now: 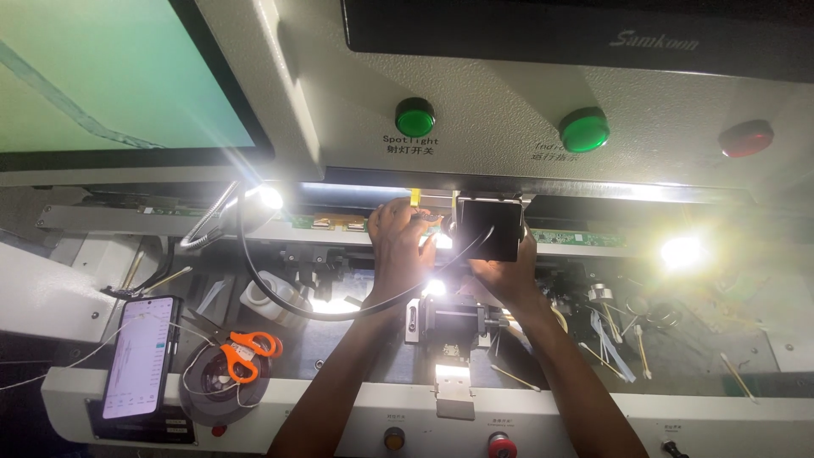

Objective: Repairing an electronic display by aligning and bonding a ribbon cable using a specialized machine.

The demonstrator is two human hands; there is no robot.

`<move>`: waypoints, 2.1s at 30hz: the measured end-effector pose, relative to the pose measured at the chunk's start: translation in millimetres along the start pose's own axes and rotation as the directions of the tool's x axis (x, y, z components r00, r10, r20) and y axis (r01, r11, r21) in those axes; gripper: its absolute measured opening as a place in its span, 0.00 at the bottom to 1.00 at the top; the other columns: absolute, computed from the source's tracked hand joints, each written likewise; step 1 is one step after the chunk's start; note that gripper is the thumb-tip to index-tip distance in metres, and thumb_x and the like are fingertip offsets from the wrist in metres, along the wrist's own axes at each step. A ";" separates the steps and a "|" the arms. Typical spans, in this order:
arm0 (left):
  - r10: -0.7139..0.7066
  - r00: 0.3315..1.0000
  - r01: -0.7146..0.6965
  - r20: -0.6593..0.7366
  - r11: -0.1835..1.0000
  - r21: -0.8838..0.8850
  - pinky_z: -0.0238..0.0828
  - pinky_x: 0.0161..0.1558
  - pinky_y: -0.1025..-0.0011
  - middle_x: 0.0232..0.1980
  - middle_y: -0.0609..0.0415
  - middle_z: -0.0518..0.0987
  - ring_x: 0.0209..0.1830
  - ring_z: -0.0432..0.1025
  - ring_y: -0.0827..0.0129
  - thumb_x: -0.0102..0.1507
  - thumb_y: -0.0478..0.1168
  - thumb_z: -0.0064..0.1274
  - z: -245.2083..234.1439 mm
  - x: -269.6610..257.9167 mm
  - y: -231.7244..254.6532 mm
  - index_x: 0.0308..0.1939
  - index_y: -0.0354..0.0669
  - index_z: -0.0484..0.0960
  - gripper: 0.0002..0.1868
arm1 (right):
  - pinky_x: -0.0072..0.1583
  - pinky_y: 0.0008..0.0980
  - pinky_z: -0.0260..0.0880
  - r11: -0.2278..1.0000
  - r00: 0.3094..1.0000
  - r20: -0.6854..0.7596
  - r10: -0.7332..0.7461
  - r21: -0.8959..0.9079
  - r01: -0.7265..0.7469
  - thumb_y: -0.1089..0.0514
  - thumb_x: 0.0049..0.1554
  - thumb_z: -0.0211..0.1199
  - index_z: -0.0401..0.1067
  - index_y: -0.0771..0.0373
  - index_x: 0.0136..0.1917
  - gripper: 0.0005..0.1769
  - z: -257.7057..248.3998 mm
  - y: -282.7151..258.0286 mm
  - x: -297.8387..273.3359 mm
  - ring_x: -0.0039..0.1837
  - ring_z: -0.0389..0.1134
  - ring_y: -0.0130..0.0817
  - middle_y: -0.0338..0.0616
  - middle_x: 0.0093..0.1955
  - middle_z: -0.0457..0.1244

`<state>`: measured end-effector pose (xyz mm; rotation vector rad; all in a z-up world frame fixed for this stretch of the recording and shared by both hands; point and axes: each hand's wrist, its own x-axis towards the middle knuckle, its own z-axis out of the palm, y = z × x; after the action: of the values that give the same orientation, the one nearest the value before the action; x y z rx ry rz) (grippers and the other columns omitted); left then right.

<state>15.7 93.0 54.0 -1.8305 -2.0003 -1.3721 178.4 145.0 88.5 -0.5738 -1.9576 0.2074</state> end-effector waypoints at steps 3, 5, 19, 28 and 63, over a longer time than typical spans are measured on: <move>0.010 1.000 -0.010 0.011 1.000 -0.003 0.49 0.65 0.44 0.42 0.54 0.76 0.60 0.66 0.54 0.49 0.31 0.64 -1.1 0.7 0.7 0.37 0.46 0.85 0.13 | 0.44 0.45 0.67 1.000 1.000 -0.018 -0.021 0.005 0.021 0.69 0.40 0.70 0.73 0.66 0.41 0.13 0.9 -1.0 1.3 0.39 0.66 0.55 0.49 0.35 0.65; 0.015 1.000 -0.015 0.018 1.000 -0.005 0.49 0.65 0.44 0.41 0.54 0.75 0.59 0.66 0.54 0.49 0.31 0.64 -0.4 0.4 0.0 0.37 0.46 0.85 0.13 | 0.44 0.45 0.67 0.999 0.999 -0.031 -0.030 0.013 0.031 0.69 0.41 0.71 0.73 0.67 0.41 0.13 -1.1 -3.7 3.5 0.40 0.66 0.55 0.50 0.36 0.65; 0.025 1.000 -0.025 0.001 1.000 0.019 0.53 0.60 0.44 0.40 0.52 0.74 0.57 0.67 0.51 0.47 0.31 0.65 10.9 2.2 -3.9 0.36 0.43 0.84 0.14 | 0.41 0.46 0.64 0.999 0.999 -0.015 0.032 -0.018 -0.032 0.69 0.41 0.70 0.66 0.68 0.35 0.12 -5.6 -5.2 7.0 0.36 0.62 0.55 0.50 0.31 0.58; 0.028 1.000 -0.028 -0.010 0.999 0.036 0.54 0.59 0.42 0.40 0.51 0.75 0.57 0.68 0.50 0.46 0.31 0.66 17.2 1.5 -6.4 0.35 0.42 0.83 0.14 | 0.40 0.45 0.63 0.999 0.999 0.001 0.046 -0.028 -0.046 0.70 0.41 0.70 0.67 0.68 0.34 0.12 -5.4 -0.7 3.1 0.35 0.62 0.54 0.49 0.30 0.58; 0.084 0.995 -0.088 -0.057 0.994 -0.069 0.59 0.57 0.53 0.37 0.55 0.74 0.51 0.69 0.54 0.47 0.32 0.65 4.5 3.4 3.0 0.28 0.49 0.85 0.09 | 0.42 0.43 0.63 0.999 1.000 0.018 -0.023 -0.042 0.024 0.68 0.40 0.70 0.68 0.65 0.28 0.10 -4.6 17.8 -7.2 0.35 0.62 0.52 0.45 0.27 0.58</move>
<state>19.5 98.1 55.0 -1.8632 -1.8472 -1.4699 190.4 156.5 77.8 -0.5780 -1.9884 0.1579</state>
